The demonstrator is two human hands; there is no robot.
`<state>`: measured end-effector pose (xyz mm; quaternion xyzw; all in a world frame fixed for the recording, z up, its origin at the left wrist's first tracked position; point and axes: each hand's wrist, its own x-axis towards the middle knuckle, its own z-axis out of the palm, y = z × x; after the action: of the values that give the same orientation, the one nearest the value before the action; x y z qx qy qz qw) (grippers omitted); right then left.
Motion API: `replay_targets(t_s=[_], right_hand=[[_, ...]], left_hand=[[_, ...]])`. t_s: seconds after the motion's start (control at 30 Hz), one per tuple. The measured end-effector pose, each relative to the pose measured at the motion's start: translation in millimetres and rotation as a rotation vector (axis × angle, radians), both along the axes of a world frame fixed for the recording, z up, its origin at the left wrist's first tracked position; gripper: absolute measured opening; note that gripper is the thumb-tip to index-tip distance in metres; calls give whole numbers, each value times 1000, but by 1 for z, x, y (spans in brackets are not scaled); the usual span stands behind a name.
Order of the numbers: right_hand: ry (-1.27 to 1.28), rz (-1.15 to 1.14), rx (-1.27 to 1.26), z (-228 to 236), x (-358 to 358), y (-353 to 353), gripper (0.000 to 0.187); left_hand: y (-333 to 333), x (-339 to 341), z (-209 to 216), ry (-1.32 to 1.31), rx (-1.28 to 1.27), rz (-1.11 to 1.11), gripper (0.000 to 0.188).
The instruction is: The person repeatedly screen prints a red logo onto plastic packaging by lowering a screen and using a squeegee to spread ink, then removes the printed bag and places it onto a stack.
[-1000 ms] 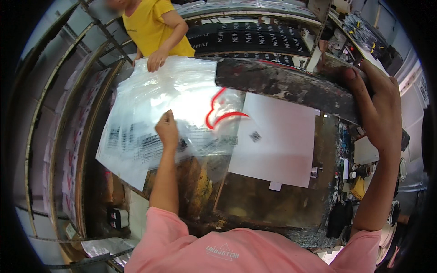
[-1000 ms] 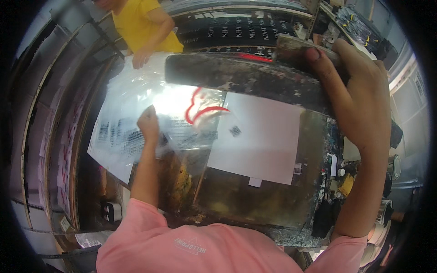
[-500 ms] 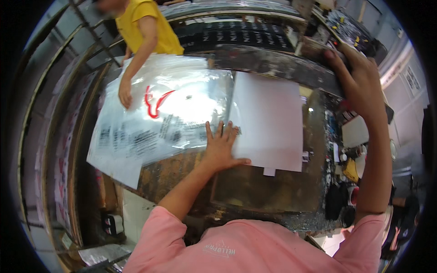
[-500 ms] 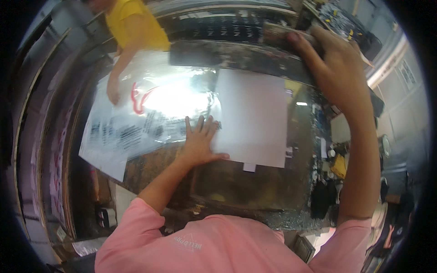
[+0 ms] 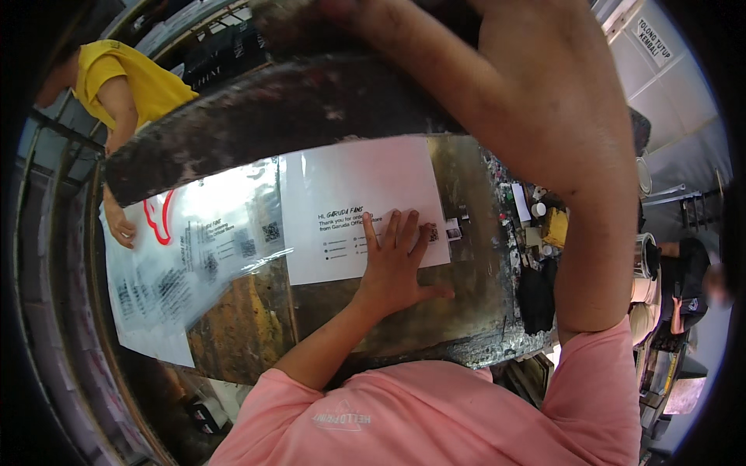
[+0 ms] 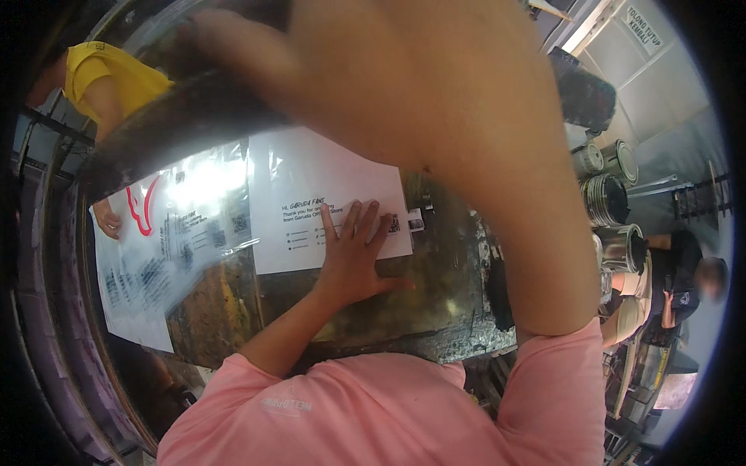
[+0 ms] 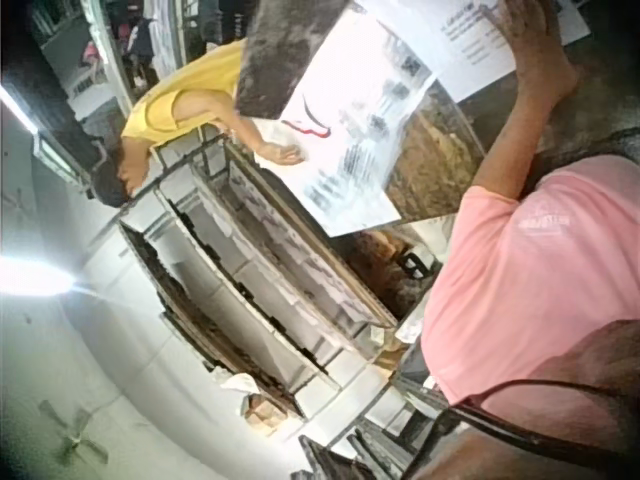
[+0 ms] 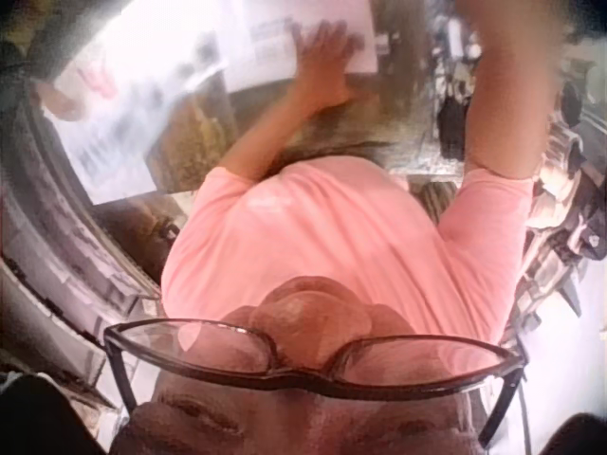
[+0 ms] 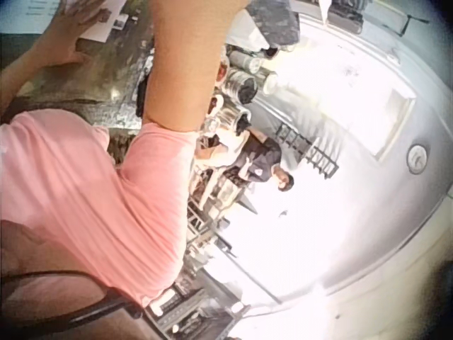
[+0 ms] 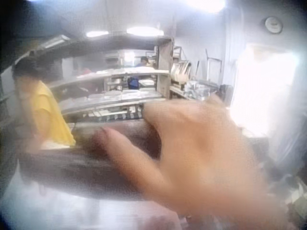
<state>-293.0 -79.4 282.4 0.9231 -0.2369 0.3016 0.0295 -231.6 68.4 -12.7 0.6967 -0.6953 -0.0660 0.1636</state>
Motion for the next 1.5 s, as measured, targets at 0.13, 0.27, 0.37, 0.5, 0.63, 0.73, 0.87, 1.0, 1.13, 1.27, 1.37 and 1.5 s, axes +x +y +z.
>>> replay_targets(t_s=[0.13, 0.27, 0.37, 0.5, 0.63, 0.73, 0.87, 1.0, 1.13, 1.27, 1.37, 1.5], right_hand=[[5, 25, 39, 3, 2, -9, 55], [20, 28, 47, 6, 7, -11, 54], [33, 19, 38, 13, 11, -10, 54], [26, 30, 8, -8, 7, 2, 53], [95, 161, -84, -91, -34, 32, 41], [433, 124, 250, -150, -44, 33, 46], [504, 67, 296, -230, -50, 58, 48], [501, 49, 232, -242, -41, 66, 35], [405, 35, 163, -252, 2, 20, 31], [204, 93, -27, -275, 64, -78, 32], [365, 67, 80, -260, 107, -136, 44], [457, 138, 116, -240, 145, -192, 51]], left_hand=[[5, 3, -2, 5, 2, -1, 123], [8, 3, -4, 2, -35, -11, 122], [10, 7, 11, 57, -148, -15, 114], [58, 59, 70, 787, -477, 320, 109], [109, 108, 128, 1442, -575, 427, 111], [140, 95, 66, 954, -318, 681, 106], [159, 100, 1, 198, -147, 671, 118], [167, 104, -19, -54, -124, 643, 128], [172, 104, -17, 55, -64, 641, 132], [168, 105, -10, 72, -72, 653, 133], [170, 106, -15, 168, -155, 657, 136], [175, 89, -32, 520, -327, 754, 144]])
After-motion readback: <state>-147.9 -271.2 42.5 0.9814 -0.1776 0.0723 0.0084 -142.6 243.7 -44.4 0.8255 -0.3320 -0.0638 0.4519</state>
